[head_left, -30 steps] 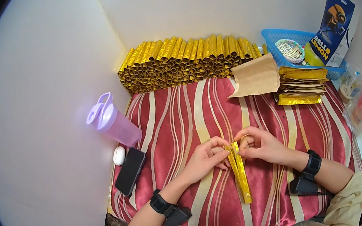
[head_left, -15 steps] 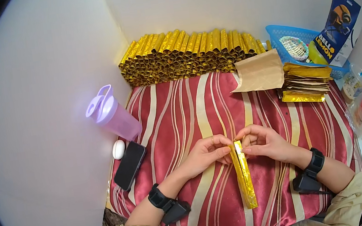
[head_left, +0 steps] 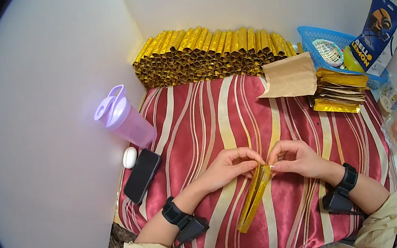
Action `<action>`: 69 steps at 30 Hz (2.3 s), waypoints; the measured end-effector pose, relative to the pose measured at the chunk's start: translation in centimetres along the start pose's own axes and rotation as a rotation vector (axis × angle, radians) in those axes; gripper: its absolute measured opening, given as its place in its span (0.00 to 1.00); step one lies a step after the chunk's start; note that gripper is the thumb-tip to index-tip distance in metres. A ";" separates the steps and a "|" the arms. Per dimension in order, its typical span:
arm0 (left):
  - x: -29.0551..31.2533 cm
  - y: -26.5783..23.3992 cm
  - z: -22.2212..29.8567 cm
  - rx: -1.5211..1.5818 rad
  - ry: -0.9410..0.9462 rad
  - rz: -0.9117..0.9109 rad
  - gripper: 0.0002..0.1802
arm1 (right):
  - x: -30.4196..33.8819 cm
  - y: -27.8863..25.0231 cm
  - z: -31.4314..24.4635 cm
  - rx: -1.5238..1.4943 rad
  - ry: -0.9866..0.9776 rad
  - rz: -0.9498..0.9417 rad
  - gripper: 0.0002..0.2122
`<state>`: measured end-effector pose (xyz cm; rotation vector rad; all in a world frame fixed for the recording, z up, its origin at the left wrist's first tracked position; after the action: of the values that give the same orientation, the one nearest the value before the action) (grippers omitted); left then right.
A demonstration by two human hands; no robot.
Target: The person is folding gold colored paper into small rectangular packets.
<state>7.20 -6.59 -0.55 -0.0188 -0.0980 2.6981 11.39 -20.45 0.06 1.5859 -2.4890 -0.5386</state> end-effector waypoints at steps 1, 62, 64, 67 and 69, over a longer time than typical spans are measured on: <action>0.0 0.0 0.1 -0.005 0.012 0.002 0.09 | 0.0 0.0 -0.1 0.000 0.001 0.000 0.05; 0.4 1.7 0.1 0.216 -0.082 -0.071 0.10 | 0.3 0.6 0.8 -0.047 0.123 -0.139 0.09; 0.4 1.5 -0.2 0.178 -0.072 -0.074 0.10 | 0.2 0.6 0.8 -0.048 0.119 -0.146 0.09; 0.3 1.4 -0.4 0.190 -0.056 -0.089 0.10 | 0.2 0.5 0.8 -0.039 0.120 -0.147 0.09; 0.2 1.5 -0.3 0.228 -0.042 -0.098 0.09 | 0.3 0.4 1.0 -0.027 0.139 -0.151 0.10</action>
<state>6.35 -7.84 -0.96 0.1092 0.1916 2.5961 10.59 -20.32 -0.77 1.7474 -2.2661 -0.4610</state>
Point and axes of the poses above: each hand's wrist, its own x-axis away from the middle knuckle, its own y-axis out of the palm, z = x × y, the point moved 7 cm from there along -x, towards the middle knuckle, and after that the axes turned 9 degrees about -x, right-handed, at the moved point
